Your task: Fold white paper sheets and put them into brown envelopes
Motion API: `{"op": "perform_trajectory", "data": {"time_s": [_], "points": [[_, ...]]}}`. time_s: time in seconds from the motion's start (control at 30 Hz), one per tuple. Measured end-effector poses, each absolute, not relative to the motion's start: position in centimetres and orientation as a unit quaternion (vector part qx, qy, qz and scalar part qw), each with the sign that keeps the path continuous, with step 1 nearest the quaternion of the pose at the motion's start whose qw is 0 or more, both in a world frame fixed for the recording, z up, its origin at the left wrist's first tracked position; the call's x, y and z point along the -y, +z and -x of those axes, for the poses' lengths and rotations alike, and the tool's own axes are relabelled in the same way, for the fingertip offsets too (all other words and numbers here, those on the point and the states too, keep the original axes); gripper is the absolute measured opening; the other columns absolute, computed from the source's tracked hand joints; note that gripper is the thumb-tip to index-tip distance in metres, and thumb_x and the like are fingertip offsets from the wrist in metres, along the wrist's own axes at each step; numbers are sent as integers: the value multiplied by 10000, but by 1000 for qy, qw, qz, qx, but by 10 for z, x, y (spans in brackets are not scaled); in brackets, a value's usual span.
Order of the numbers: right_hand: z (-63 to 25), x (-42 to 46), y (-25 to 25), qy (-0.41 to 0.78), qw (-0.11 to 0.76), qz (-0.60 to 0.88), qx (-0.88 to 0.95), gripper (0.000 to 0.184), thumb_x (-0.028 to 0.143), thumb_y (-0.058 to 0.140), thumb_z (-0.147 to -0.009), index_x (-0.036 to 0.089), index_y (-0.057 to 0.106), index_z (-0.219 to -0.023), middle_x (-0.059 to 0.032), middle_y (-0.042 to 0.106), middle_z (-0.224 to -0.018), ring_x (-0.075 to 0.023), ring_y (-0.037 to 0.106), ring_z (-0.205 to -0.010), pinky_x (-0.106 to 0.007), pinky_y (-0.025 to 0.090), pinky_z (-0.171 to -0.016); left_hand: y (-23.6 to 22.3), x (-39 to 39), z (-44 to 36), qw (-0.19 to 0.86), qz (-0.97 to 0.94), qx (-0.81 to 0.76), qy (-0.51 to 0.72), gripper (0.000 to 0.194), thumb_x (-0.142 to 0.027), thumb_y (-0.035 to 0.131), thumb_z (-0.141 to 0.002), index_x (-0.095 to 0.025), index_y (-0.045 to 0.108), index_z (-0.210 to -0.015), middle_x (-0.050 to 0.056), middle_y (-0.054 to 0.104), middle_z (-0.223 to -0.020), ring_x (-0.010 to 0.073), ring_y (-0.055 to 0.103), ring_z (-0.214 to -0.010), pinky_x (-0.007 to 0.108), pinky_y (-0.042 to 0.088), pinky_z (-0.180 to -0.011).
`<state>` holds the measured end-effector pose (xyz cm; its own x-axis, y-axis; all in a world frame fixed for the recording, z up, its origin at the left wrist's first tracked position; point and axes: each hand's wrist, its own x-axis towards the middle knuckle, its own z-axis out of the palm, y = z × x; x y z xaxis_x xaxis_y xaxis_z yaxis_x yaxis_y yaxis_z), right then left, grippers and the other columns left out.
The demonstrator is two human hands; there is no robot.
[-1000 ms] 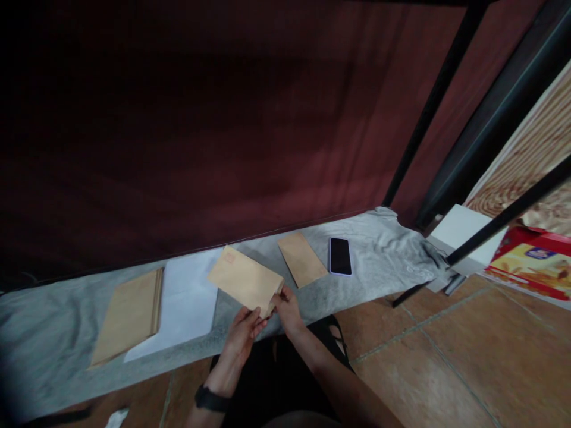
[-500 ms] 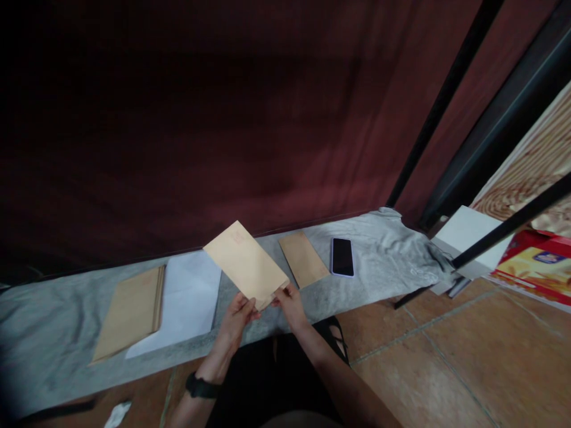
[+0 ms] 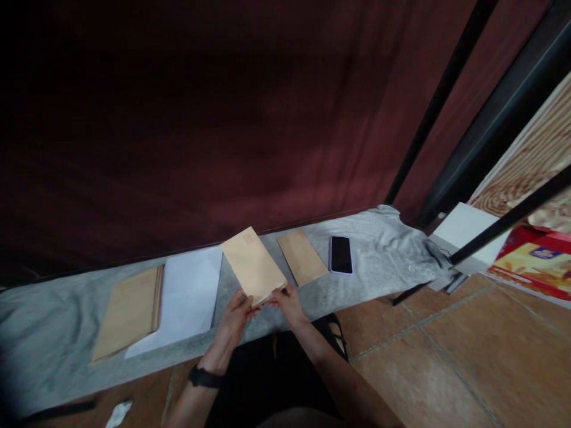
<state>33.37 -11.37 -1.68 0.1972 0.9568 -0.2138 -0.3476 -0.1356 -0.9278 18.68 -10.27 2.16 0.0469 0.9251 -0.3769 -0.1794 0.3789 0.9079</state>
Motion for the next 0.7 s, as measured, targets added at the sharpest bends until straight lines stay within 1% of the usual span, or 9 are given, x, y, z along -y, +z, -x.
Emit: {"op": "perform_trajectory", "data": {"time_s": [0.1,0.17,0.23,0.3,0.37,0.47,0.57,0.63,0.7], "points": [[-343,114,-20,504,587,541,329,362,424,637,-786,223,622,-1087,-55,710,-923,-232,677,-825,-376,580,-749,17,97,-180,593,-387,-568,419,287,-220,639,-790,-170,587,-1068,11,708,-783,110,633,-525,203,461,-475],[-352,115,-20,433,580,567,392,405,352,601,-828,218,594,-1210,-97,690,-1124,-261,653,-1033,-404,545,-904,13,95,-174,561,-418,-587,407,281,-199,602,-773,-163,594,-1051,-15,674,-708,99,586,-473,191,411,-436],[-359,117,-19,358,554,576,483,397,289,568,-861,234,602,-1252,-97,650,-1269,-261,589,-1203,-424,464,-1059,9,93,-169,544,-435,-595,401,261,-185,602,-740,-155,609,-999,-39,625,-623,100,550,-439,191,375,-414],[-363,120,-19,291,499,560,594,391,240,526,-895,258,621,-1274,-74,628,-1342,-238,551,-1281,-433,414,-1127,5,92,-164,530,-444,-605,394,217,-183,614,-717,-157,615,-933,-56,580,-562,103,517,-409,198,351,-404],[-364,123,-20,229,429,533,693,427,197,510,-916,274,611,-1323,-57,606,-1396,-219,535,-1315,-434,405,-1147,2,92,-159,509,-454,-621,385,183,-190,619,-717,-171,610,-899,-67,552,-528,106,484,-382,207,330,-402],[-361,128,-23,143,322,495,794,466,168,540,-931,283,573,-1382,-49,577,-1443,-216,523,-1336,-450,375,-1172,0,92,-149,473,-467,-647,372,199,-185,615,-739,-188,617,-938,-62,552,-530,131,492,-403,230,342,-435],[-357,131,-24,107,281,489,819,465,160,571,-931,285,572,-1378,-45,570,-1452,-219,541,-1320,-460,362,-1177,3,94,-143,374,-519,-680,358,267,-183,602,-786,-190,642,-1050,7,637,-675,193,624,-616,277,448,-591],[-355,132,-25,90,279,496,818,463,154,573,-927,288,578,-1371,-41,574,-1449,-224,547,-1314,-462,369,-1171,5,92,-147,239,-601,-686,335,323,-181,530,-852,-179,642,-1154,84,693,-888,241,669,-861,339,496,-778],[-353,133,-25,76,285,499,815,459,153,566,-928,292,584,-1365,-37,587,-1434,-228,551,-1311,-467,372,-1167,4,84,-157,121,-688,-646,307,409,-163,431,-908,-173,604,-1278,142,672,-1167,271,618,-1127,414,466,-966]]}}
